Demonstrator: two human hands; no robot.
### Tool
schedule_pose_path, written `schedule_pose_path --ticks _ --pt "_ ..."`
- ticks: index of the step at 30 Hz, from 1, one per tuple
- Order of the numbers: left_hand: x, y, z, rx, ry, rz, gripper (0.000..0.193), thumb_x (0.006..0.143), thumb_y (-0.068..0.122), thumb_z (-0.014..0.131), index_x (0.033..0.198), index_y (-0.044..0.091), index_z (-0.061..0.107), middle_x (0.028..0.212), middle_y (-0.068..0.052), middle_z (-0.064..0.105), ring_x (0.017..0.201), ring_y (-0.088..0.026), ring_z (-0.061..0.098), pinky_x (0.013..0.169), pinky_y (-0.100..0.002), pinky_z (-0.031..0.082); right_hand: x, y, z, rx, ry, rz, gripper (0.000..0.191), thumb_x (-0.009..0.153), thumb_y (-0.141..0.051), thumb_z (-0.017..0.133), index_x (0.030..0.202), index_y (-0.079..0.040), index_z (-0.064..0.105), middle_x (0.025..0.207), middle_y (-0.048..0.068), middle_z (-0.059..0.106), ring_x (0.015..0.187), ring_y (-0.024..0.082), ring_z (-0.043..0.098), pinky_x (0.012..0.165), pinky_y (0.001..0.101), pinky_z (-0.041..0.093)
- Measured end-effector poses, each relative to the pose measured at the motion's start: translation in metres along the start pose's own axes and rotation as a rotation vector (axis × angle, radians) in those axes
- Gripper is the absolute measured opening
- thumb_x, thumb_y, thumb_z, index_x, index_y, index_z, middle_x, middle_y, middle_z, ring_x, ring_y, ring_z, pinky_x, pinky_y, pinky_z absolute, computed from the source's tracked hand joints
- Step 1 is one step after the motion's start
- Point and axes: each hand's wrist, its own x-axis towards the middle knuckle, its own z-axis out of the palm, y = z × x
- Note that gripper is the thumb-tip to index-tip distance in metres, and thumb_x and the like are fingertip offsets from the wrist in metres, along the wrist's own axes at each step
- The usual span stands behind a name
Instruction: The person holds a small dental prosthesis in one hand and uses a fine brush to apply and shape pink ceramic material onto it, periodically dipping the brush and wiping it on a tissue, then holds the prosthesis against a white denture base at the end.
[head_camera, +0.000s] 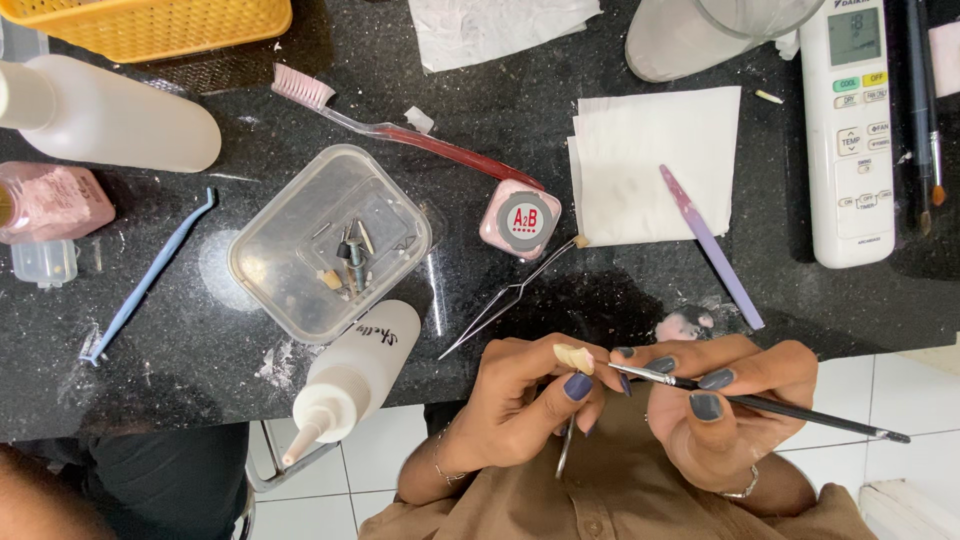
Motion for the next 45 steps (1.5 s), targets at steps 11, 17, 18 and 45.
schedule_pose_path --ticks 11,17,18,45 --pt "0.0007 0.0006 0.0 0.016 0.0 0.002 0.031 0.114 0.026 0.053 0.117 -0.002 0.068 0.087 -0.009 0.072 0.063 -0.009 0.064 0.056 -0.024 0.048 -0.0002 -0.0038 -0.001 0.023 -0.016 0.027 0.019 0.104 -0.007 0.067 0.113 -0.002 0.051 0.099 0.023 0.071 0.093 0.034 0.079 0.087 0.0556 0.066" --pt "0.0012 -0.0002 0.0008 0.015 -0.003 -0.022 0.032 0.113 0.025 0.053 0.116 -0.002 0.069 0.079 -0.007 0.07 0.059 -0.008 0.061 0.054 -0.023 0.046 -0.0021 -0.0033 -0.0053 0.066 -0.021 0.028 0.016 0.107 -0.005 0.067 0.113 -0.001 0.052 0.103 0.024 0.073 0.098 0.033 0.078 0.092 0.057 0.066" --pt "0.0012 -0.0006 0.0011 0.016 0.0 -0.026 0.032 0.113 0.025 0.053 0.116 -0.002 0.069 0.079 -0.007 0.07 0.058 -0.008 0.061 0.053 -0.022 0.046 -0.0025 -0.003 -0.0057 0.061 -0.022 0.028 0.016 0.107 -0.005 0.066 0.114 -0.001 0.052 0.103 0.024 0.073 0.098 0.032 0.078 0.092 0.0573 0.066" --pt "-0.001 -0.003 0.0007 0.003 -0.007 0.014 0.03 0.114 0.024 0.053 0.117 -0.002 0.068 0.093 -0.008 0.073 0.065 -0.01 0.066 0.055 -0.023 0.049 -0.0018 -0.0039 -0.001 0.028 -0.015 -0.008 0.017 0.107 -0.004 0.065 0.115 -0.001 0.051 0.1 0.023 0.072 0.091 0.03 0.079 0.088 0.0581 0.067"
